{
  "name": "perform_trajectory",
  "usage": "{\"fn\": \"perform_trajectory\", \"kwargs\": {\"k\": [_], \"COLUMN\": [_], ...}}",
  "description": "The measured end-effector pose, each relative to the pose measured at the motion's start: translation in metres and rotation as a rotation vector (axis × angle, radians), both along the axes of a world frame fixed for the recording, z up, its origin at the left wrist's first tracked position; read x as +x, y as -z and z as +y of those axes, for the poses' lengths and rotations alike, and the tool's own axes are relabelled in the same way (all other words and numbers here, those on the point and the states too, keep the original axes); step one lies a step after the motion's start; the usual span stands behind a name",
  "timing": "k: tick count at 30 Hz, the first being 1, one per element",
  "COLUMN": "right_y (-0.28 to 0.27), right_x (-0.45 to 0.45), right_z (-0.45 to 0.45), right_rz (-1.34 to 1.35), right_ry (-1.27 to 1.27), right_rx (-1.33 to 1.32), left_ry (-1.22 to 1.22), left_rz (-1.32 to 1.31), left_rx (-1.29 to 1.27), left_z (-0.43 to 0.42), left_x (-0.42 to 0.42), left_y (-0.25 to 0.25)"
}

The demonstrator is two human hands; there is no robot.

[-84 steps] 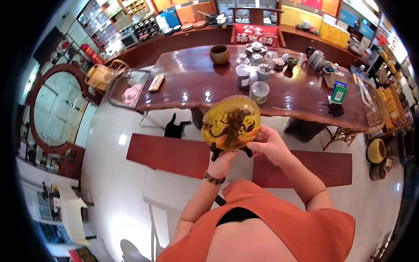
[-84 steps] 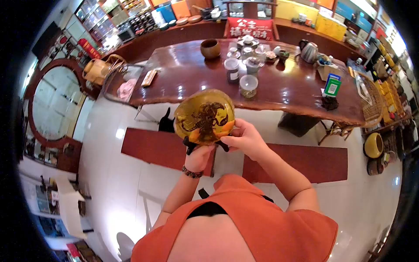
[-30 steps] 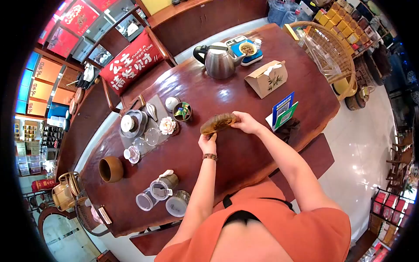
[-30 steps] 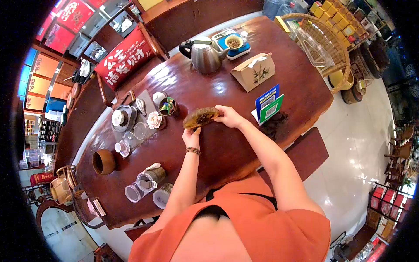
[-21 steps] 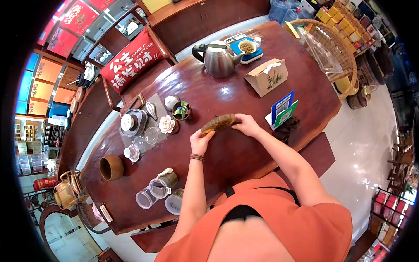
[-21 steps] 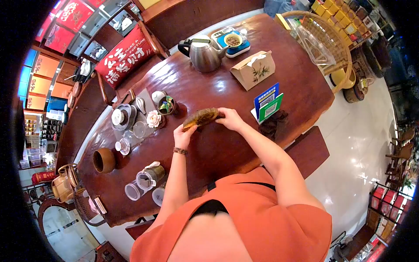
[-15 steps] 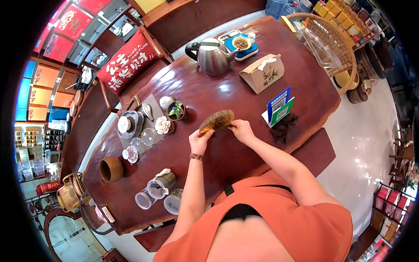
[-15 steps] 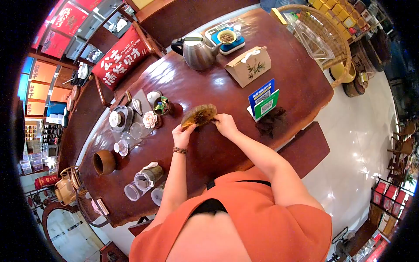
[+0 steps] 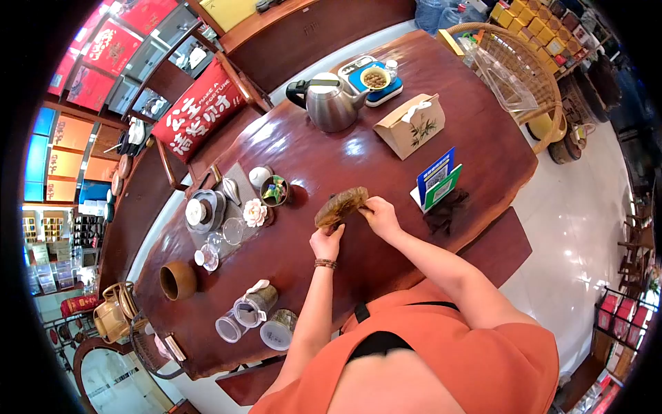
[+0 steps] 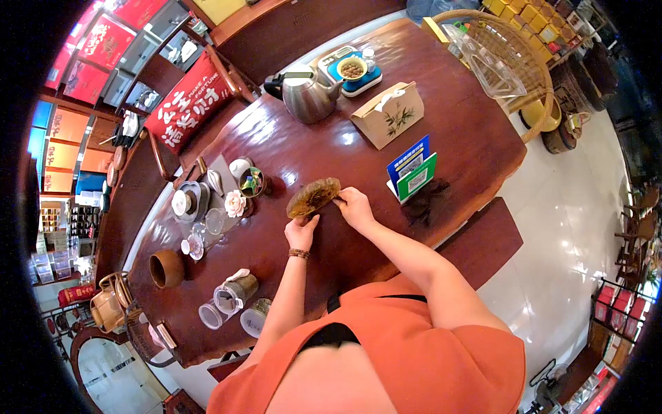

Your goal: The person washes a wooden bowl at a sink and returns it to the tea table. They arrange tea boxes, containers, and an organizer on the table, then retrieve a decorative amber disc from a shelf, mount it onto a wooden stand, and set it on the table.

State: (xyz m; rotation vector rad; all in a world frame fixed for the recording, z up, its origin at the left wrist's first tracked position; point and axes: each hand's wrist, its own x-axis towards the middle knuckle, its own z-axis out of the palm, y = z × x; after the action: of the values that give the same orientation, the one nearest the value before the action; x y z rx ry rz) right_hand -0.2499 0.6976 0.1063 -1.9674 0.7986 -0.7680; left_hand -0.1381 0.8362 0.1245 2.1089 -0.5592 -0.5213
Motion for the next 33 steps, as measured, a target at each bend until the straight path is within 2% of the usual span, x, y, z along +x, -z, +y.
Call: {"fn": "perform_trajectory", "kwargs": {"k": [5, 6, 9, 15, 19, 21, 22, 24, 25, 26, 27, 28, 29, 30, 33], "right_y": [-0.001, -0.001, 0.003, 0.001, 0.016, -0.012, -0.006, -0.034, -0.030, -0.055, -0.064, -0.079, -0.080, -0.069, -0.041], "right_x": [0.005, 0.008, 0.016, 0.035, 0.034, 0.030, 0.024, -0.016, -0.047, -0.077, -0.107, -0.129, -0.152, -0.170, -0.174], "right_z": [-0.029, -0.036, -0.056, -0.080, -0.089, -0.075, -0.060, -0.023, -0.010, 0.001, -0.004, -0.012, -0.021, -0.030, -0.052], "right_rz": [0.027, 0.032, 0.054, 0.035, 0.150, 0.013, 0.030, 0.029, 0.061, 0.098, 0.134, 0.210, 0.325, 0.446, 0.588], "right_ry": [0.121, 0.136, 0.199, 0.395, 0.365, 0.388, 0.453, 0.227, 0.069, 0.059, 0.061, 0.186, 0.309, 0.431, 0.454], "right_rx": [0.013, 0.011, -0.039, 0.028, -0.030, 0.201, 0.100, 0.195, -0.054, -0.119, -0.266, -0.368, -0.327, -0.375, -0.176], "left_ry": [-0.026, -0.042, 0.003, 0.035, 0.035, 0.009, -0.003, 0.041, 0.055, 0.067, 0.110, 0.119, 0.088, 0.065, 0.041], "left_rz": [-0.001, -0.018, -0.089, -0.138, -0.072, -0.002, 0.050, 0.271, 0.375, 0.411, 0.428, 0.417, 0.480, 0.542, 0.652], "left_rx": [0.076, 0.000, 0.087, 0.122, 0.070, 0.009, -0.039, -0.105, -0.208, -0.142, -0.138, -0.105, -0.112, -0.125, -0.018], "left_z": [-0.043, -0.053, -0.080, -0.119, -0.126, -0.113, -0.106, -0.082, -0.060, -0.039, -0.010, 0.013, 0.040, 0.056, 0.089], "left_x": [0.006, 0.007, 0.015, 0.021, 0.021, 0.018, 0.016, 0.006, -0.001, -0.008, -0.012, -0.021, -0.027, -0.035, -0.055], "left_y": [-0.002, -0.001, 0.001, 0.004, 0.007, 0.007, 0.004, 0.001, 0.008, -0.003, 0.014, 0.006, 0.018, 0.008, -0.002]}}
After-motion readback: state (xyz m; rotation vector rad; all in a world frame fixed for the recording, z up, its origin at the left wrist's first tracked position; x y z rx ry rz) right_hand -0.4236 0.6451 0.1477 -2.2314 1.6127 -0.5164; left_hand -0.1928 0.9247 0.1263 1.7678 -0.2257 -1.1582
